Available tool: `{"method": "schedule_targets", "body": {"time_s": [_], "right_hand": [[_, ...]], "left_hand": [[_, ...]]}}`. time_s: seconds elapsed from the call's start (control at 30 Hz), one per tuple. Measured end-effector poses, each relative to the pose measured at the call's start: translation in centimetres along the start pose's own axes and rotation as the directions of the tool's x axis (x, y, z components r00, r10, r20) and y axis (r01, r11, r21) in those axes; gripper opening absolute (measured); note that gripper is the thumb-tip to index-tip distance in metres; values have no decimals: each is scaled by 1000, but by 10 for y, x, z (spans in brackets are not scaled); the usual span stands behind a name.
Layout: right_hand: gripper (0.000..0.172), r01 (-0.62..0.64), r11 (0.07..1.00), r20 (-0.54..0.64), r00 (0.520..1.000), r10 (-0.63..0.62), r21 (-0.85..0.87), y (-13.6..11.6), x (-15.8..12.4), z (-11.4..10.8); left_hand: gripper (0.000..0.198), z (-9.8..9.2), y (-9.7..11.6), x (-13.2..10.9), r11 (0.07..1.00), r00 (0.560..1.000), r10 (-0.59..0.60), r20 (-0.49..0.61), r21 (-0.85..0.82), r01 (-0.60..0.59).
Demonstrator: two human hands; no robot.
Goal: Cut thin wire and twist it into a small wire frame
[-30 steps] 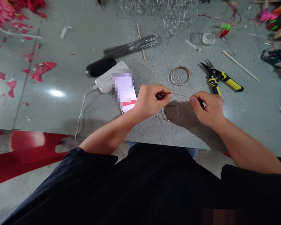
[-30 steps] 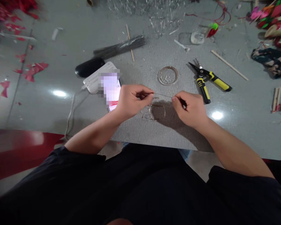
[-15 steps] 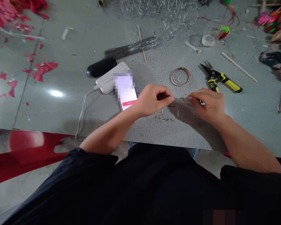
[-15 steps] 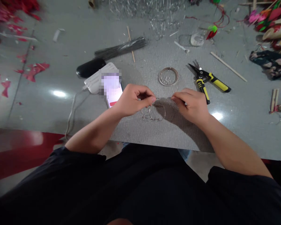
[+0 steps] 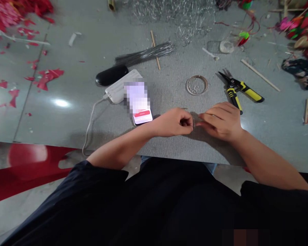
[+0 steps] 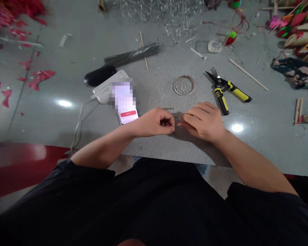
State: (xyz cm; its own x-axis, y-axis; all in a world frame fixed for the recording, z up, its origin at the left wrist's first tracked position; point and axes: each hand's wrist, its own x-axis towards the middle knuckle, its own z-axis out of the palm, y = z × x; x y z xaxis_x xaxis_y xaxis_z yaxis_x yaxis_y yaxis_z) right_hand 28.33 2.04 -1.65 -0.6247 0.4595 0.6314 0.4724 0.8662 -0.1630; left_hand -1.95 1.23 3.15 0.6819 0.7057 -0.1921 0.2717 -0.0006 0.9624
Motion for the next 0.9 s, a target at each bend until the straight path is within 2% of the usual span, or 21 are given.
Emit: {"method": "schedule_targets", "body": {"time_s": [0.13,0.33,0.47,0.6,0.73,0.9], "right_hand": [[51,-12,997,-18,1000,10,-75,-3,2,-1],[62,-66,992,-108,993,54,-111,-7,2,-3],[60,-165,981,-81,984,157,-99,-6,-1,-1],[62,-261,961,-63,965,256,-89,-1,0,2],[59,-243,965,-40,970,241,-100,1,-1,2],[57,-204,973,0,979,205,-105,-3,-4,3]], "left_hand": [[14,10,-2,1,999,998,-2,56,34,0],[9,26,-5,2,996,997,-75,29,-49,76],[8,32,-7,3,994,997,-59,-54,-98,53],[12,26,-5,2,993,989,-8,-145,-115,-9],[14,19,-6,3,993,979,-4,-205,-120,-21],[28,18,-5,6,1000,986,-2,-166,1,2]]}}
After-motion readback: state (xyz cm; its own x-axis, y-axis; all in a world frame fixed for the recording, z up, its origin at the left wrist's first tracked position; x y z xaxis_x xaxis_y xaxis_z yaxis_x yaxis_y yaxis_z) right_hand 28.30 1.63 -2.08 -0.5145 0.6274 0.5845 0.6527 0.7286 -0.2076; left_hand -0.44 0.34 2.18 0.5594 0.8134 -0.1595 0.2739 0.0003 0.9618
